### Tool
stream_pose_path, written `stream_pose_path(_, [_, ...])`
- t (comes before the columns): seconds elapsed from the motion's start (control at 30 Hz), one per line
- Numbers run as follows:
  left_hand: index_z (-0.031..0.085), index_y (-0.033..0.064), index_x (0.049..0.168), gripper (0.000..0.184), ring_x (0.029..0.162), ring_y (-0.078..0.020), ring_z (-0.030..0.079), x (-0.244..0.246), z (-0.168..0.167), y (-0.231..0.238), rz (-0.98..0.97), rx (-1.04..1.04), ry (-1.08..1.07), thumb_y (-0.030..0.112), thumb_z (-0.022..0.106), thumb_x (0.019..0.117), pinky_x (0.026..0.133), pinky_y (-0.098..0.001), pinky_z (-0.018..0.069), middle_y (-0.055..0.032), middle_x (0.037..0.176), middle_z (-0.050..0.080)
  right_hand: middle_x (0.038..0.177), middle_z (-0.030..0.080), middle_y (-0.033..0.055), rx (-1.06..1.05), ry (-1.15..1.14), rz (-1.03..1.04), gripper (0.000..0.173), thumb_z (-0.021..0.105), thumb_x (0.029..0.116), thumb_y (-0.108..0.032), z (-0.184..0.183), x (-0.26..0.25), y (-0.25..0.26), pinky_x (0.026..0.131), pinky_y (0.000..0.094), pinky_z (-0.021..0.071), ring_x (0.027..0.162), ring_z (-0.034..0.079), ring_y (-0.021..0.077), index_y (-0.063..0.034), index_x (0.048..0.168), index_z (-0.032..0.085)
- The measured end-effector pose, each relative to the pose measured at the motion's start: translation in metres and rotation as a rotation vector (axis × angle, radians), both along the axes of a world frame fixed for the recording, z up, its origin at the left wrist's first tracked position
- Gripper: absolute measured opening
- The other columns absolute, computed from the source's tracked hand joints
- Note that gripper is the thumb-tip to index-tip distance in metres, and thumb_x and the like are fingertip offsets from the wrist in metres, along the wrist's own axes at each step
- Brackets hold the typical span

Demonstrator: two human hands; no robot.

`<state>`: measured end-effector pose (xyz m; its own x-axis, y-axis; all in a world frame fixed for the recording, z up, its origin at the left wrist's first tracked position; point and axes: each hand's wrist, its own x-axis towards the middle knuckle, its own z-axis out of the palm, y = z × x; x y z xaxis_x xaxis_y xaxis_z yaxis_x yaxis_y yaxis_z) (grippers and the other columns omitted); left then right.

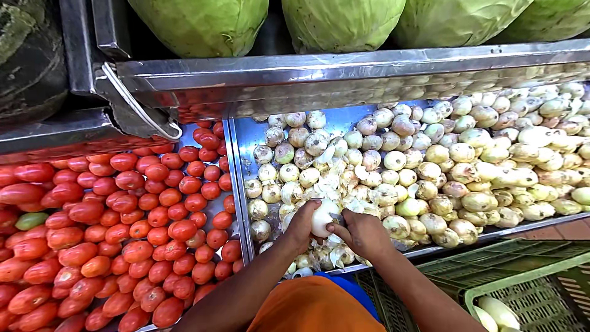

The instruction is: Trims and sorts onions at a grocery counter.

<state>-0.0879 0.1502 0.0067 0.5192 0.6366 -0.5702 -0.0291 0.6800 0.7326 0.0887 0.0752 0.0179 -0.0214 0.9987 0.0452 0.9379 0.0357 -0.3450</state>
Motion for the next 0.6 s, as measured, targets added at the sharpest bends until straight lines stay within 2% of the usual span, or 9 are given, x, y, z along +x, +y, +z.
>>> stream_pose_path(0.13, [0.060, 0.0096, 0.126, 0.052, 0.061, -0.0233, 0.064, 0.001, 0.002, -0.004, 0.039, -0.029, 0.012, 0.049, 0.032, 0.1085, 0.049, -0.0325, 0.0528, -0.0184, 0.090, 0.067, 0.050, 0.045, 0.0007, 0.137, -0.022, -0.005, 0.079, 0.019, 0.0989, -0.078, -0.013, -0.005, -0.006, 0.040, 0.0396, 0.0431, 0.044, 0.054, 0.0197, -0.0130, 0.070, 0.055])
stream_pose_path(0.27, [0.057, 0.0111, 0.131, 0.050, 0.062, -0.0258, 0.065, 0.005, 0.003, -0.013, 0.129, -0.035, 0.031, 0.048, 0.031, 0.1092, 0.051, -0.0356, 0.0544, -0.0195, 0.093, 0.067, 0.050, 0.045, 0.0008, 0.202, -0.027, -0.026, 0.075, 0.017, 0.1047, -0.068, -0.021, -0.009, -0.007, 0.039, 0.0391, 0.0426, 0.044, 0.054, 0.0197, -0.0131, 0.070, 0.055])
stream_pose_path(0.33, [0.055, 0.0101, 0.133, 0.050, 0.066, -0.0273, 0.066, 0.008, 0.002, -0.021, 0.218, -0.014, -0.002, 0.046, 0.029, 0.1100, 0.052, -0.0366, 0.0553, -0.0203, 0.097, 0.067, 0.050, 0.046, 0.0010, 0.185, 0.004, -0.013, 0.074, 0.017, 0.1063, -0.065, -0.021, -0.010, -0.007, 0.039, 0.0393, 0.0431, 0.044, 0.054, 0.0193, -0.0128, 0.070, 0.056])
stream_pose_path(0.4, [0.054, 0.0096, 0.135, 0.051, 0.067, -0.0273, 0.067, 0.010, 0.000, -0.023, 0.280, 0.009, -0.054, 0.043, 0.025, 0.1097, 0.053, -0.0367, 0.0559, -0.0203, 0.098, 0.068, 0.053, 0.047, 0.0004, 0.064, 0.155, -0.014, 0.075, 0.018, 0.1050, -0.068, -0.011, -0.007, -0.004, 0.044, 0.0408, 0.0454, 0.049, 0.055, 0.0185, -0.0134, 0.072, 0.058])
stream_pose_path(0.47, [0.054, 0.0083, 0.133, 0.055, 0.066, -0.0268, 0.067, 0.008, -0.001, -0.019, 0.299, -0.016, -0.088, 0.046, 0.021, 0.1103, 0.053, -0.0362, 0.0557, -0.0207, 0.099, 0.068, 0.055, 0.050, -0.0002, -0.012, 0.385, -0.098, 0.070, 0.032, 0.1023, -0.070, -0.002, -0.002, 0.002, 0.047, 0.0407, 0.0476, 0.049, 0.054, 0.0163, -0.0120, 0.077, 0.062])
stream_pose_path(0.5, [0.055, 0.0070, 0.133, 0.059, 0.066, -0.0278, 0.067, 0.006, -0.001, -0.015, 0.309, -0.051, -0.101, 0.049, 0.020, 0.1104, 0.052, -0.0365, 0.0556, -0.0223, 0.100, 0.069, 0.058, 0.054, 0.0011, -0.045, 0.478, -0.177, 0.060, 0.048, 0.1006, -0.065, 0.003, 0.002, 0.006, 0.049, 0.0414, 0.0510, 0.051, 0.057, 0.0167, -0.0098, 0.084, 0.063])
stream_pose_path(0.53, [0.056, 0.0064, 0.133, 0.062, 0.066, -0.0289, 0.067, 0.002, -0.003, -0.012, 0.319, -0.084, -0.117, 0.051, 0.020, 0.1099, 0.052, -0.0370, 0.0555, -0.0236, 0.102, 0.068, 0.065, 0.059, 0.0043, -0.116, 0.541, -0.267, 0.045, 0.066, 0.0966, -0.053, 0.012, 0.006, 0.013, 0.054, 0.0442, 0.0545, 0.056, 0.061, 0.0196, -0.0081, 0.095, 0.062])
stream_pose_path(0.57, [0.056, 0.0064, 0.133, 0.063, 0.066, -0.0300, 0.067, -0.002, -0.004, -0.009, 0.328, -0.110, -0.134, 0.053, 0.020, 0.1093, 0.052, -0.0377, 0.0556, -0.0247, 0.103, 0.068, 0.074, 0.062, 0.0062, -0.209, 0.570, -0.341, 0.040, 0.077, 0.0923, -0.041, 0.018, 0.009, 0.021, 0.061, 0.0464, 0.0568, 0.063, 0.063, 0.0221, -0.0091, 0.107, 0.058])
stream_pose_path(0.6, [0.056, 0.0067, 0.133, 0.064, 0.066, -0.0306, 0.067, -0.006, -0.007, -0.008, 0.335, -0.129, -0.152, 0.054, 0.020, 0.1087, 0.052, -0.0378, 0.0555, -0.0254, 0.103, 0.068, 0.080, 0.063, 0.0061, -0.279, 0.582, -0.379, 0.041, 0.081, 0.0903, -0.031, 0.021, 0.012, 0.027, 0.064, 0.0460, 0.0581, 0.068, 0.064, 0.0222, -0.0108, 0.115, 0.055])
